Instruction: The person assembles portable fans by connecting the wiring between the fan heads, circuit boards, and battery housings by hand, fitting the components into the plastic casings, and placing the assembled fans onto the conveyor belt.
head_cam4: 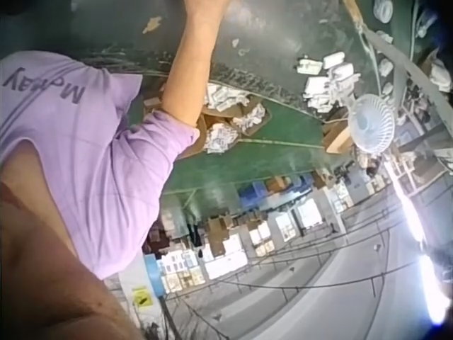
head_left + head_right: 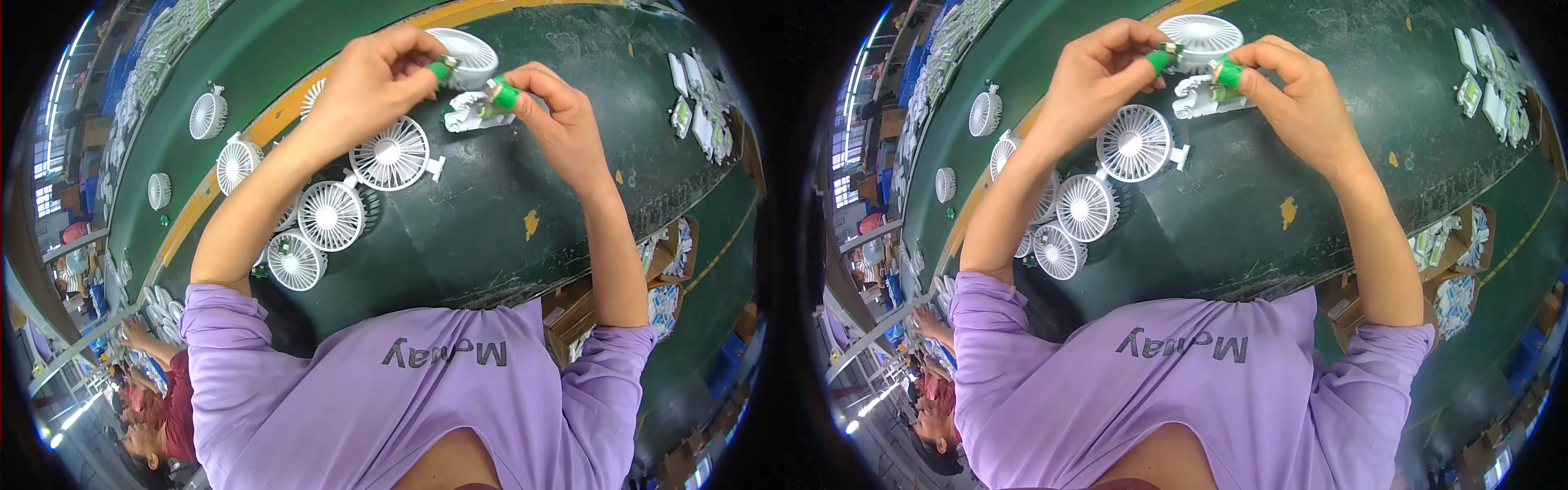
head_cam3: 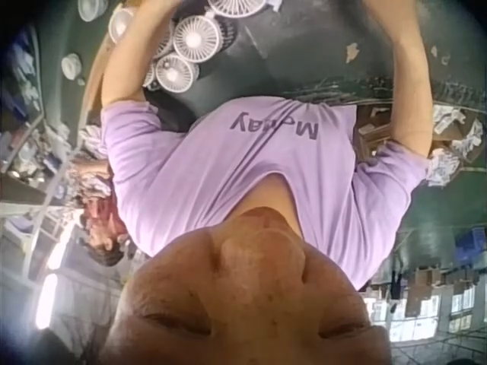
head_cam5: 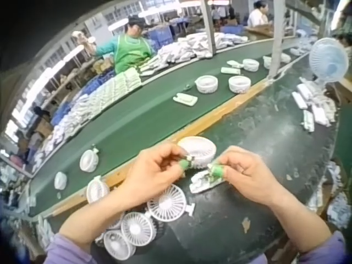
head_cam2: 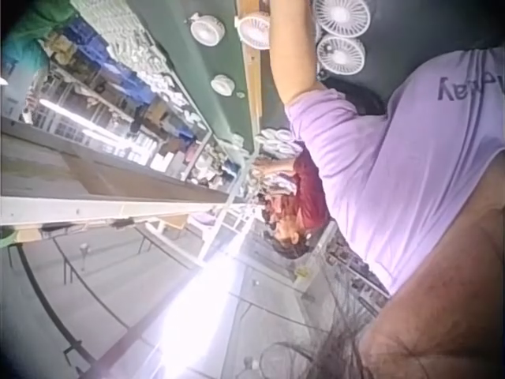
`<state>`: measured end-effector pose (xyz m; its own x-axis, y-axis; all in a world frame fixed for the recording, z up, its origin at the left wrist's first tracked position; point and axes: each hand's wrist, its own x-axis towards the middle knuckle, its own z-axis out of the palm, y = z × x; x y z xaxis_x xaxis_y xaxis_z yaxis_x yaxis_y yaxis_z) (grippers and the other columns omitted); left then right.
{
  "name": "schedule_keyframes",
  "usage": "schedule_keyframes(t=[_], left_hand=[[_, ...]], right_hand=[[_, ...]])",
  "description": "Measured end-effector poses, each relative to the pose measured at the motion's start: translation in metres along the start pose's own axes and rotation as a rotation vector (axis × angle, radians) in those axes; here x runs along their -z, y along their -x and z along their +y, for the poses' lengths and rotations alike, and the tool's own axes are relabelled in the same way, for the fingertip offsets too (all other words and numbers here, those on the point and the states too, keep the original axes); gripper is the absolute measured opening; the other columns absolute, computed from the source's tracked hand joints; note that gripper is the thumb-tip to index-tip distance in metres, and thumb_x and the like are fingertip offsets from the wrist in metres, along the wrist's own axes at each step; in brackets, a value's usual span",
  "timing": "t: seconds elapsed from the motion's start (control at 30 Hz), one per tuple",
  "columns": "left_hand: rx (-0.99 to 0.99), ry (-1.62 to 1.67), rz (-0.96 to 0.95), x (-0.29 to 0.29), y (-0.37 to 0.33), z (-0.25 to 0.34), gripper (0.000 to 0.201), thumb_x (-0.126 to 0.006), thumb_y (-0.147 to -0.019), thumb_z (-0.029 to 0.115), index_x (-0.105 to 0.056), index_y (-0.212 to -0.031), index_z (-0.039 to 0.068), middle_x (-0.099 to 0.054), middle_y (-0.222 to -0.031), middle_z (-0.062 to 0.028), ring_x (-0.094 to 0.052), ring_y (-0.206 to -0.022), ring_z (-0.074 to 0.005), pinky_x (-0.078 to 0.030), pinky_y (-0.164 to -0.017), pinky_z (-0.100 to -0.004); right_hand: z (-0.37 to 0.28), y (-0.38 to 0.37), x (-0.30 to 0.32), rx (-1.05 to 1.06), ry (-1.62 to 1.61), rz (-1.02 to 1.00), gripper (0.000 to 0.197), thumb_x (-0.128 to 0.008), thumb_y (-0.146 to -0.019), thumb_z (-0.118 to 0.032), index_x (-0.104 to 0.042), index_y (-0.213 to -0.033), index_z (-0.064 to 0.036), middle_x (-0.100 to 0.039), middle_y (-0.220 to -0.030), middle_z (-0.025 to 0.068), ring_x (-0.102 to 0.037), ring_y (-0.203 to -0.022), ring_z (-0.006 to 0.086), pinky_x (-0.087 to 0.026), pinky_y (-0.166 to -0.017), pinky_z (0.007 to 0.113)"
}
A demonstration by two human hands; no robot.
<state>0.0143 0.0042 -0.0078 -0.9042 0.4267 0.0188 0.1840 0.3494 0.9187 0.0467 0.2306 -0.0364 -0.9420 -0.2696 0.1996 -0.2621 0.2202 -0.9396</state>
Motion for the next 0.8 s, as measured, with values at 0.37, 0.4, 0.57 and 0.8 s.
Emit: schedule_keyframes(t=[0.37, 0.4, 0.57, 0.8], left_hand=[[-0.051, 0.172, -0.14, -0.013, 0.009, 0.013, 0.018, -0.059, -0.088, 0.002, -0.062, -0.105, -0.002, -0.063, -0.087, -0.0011, -0.06, -0.076, -0.0074, -0.05, -0.069, -0.0222], [-0.042, 0.165, -0.156, -0.013, 0.009, 0.014, 0.016, -0.059, -0.088, 0.003, -0.063, -0.103, -0.002, -0.063, -0.086, -0.0015, -0.06, -0.076, -0.0077, -0.05, -0.069, -0.0224], [-0.028, 0.161, -0.184, -0.014, 0.01, 0.016, 0.012, -0.06, -0.088, 0.004, -0.065, -0.098, -0.003, -0.063, -0.082, -0.0025, -0.059, -0.075, -0.008, -0.05, -0.068, -0.0226], [-0.073, 0.119, -0.117, -0.024, 0.013, 0.022, 0.01, -0.06, -0.087, 0.0, -0.066, -0.093, -0.003, -0.062, -0.081, -0.0029, -0.059, -0.073, -0.0082, -0.049, -0.066, -0.0218]], right_hand=[[-0.012, 0.001, 0.005, 0.112, 0.131, -0.008, 0.01, -0.063, -0.084, -0.008, -0.062, -0.09, 0.0004, -0.056, -0.079, 0.0043, -0.053, -0.076, 0.016, -0.042, -0.069, 0.028], [-0.012, 0.0, 0.007, 0.111, 0.13, -0.007, 0.01, -0.063, -0.084, -0.008, -0.062, -0.09, 0.0004, -0.056, -0.079, 0.0043, -0.053, -0.076, 0.016, -0.042, -0.069, 0.028], [-0.02, -0.006, 0.025, 0.27, 0.391, -0.161, 0.01, -0.063, -0.081, -0.003, -0.06, -0.088, 0.0024, -0.055, -0.083, 0.0043, -0.053, -0.078, 0.0162, -0.042, -0.07, 0.028], [-0.033, -0.012, 0.028, 0.285, 0.42, -0.213, 0.011, -0.064, -0.077, -0.001, -0.059, -0.085, 0.0026, -0.055, -0.079, 0.0064, -0.052, -0.075, 0.0194, -0.042, -0.068, 0.03]])
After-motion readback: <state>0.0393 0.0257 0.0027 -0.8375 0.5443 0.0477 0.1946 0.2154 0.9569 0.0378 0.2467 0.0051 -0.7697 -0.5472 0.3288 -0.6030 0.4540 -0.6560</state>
